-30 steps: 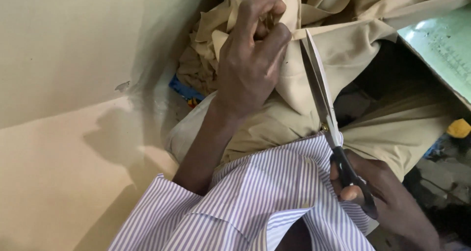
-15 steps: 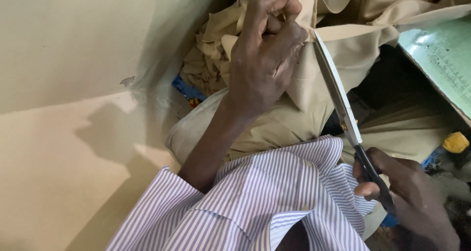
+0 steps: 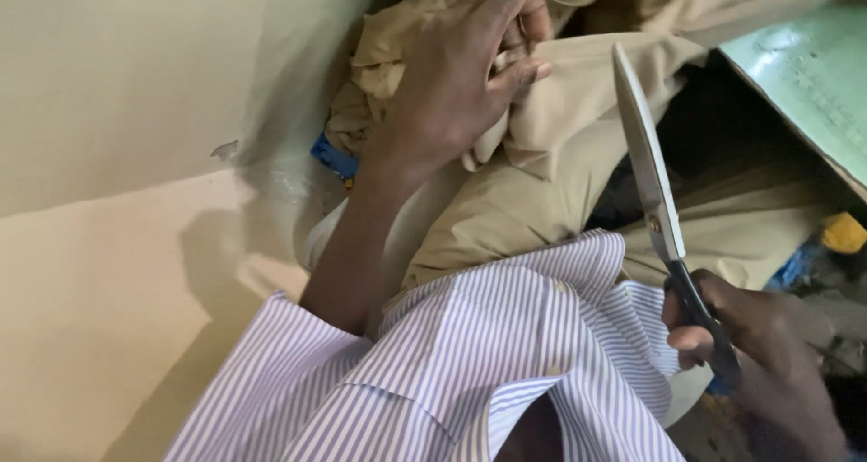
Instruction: Trimming excess fabric and loose threads from sewn garment pieces using scissors.
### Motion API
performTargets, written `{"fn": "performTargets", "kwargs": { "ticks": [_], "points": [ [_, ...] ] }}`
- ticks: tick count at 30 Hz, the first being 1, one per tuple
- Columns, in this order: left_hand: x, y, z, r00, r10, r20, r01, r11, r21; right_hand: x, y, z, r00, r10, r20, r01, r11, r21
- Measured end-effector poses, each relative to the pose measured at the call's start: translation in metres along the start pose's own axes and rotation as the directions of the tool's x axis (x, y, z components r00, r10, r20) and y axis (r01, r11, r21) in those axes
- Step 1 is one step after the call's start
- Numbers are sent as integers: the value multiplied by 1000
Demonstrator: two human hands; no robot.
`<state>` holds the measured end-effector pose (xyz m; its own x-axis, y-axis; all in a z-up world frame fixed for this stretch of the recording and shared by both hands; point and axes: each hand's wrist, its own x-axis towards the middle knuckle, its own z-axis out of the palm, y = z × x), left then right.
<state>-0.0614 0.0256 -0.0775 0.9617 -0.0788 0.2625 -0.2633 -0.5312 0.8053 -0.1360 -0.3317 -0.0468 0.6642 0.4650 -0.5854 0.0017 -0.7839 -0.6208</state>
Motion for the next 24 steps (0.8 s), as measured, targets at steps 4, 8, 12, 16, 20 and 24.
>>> {"fn": "performTargets", "kwargs": {
  "ticks": [4,8,12,16,20,24],
  "points": [
    [14,-10,34,991,39,126,-66,974,217,-9,-2,18,995,29,-100,22,882,471],
    [19,14,42,991,53,126,-93,937,337,-16,-9,31,989,89,-115,-2,801,599],
    [19,21,53,985,41,166,-81,967,241,-14,2,33,994,-105,-7,90,806,586],
    [15,16,63,992,32,124,-60,970,235,-8,2,34,987,-157,34,95,742,664],
    [13,9,76,995,101,1,-97,948,304,-6,9,37,987,-138,79,41,702,711],
    [12,10,79,974,213,-75,-178,929,324,-1,6,32,983,-165,77,73,744,664]
  ]
}}
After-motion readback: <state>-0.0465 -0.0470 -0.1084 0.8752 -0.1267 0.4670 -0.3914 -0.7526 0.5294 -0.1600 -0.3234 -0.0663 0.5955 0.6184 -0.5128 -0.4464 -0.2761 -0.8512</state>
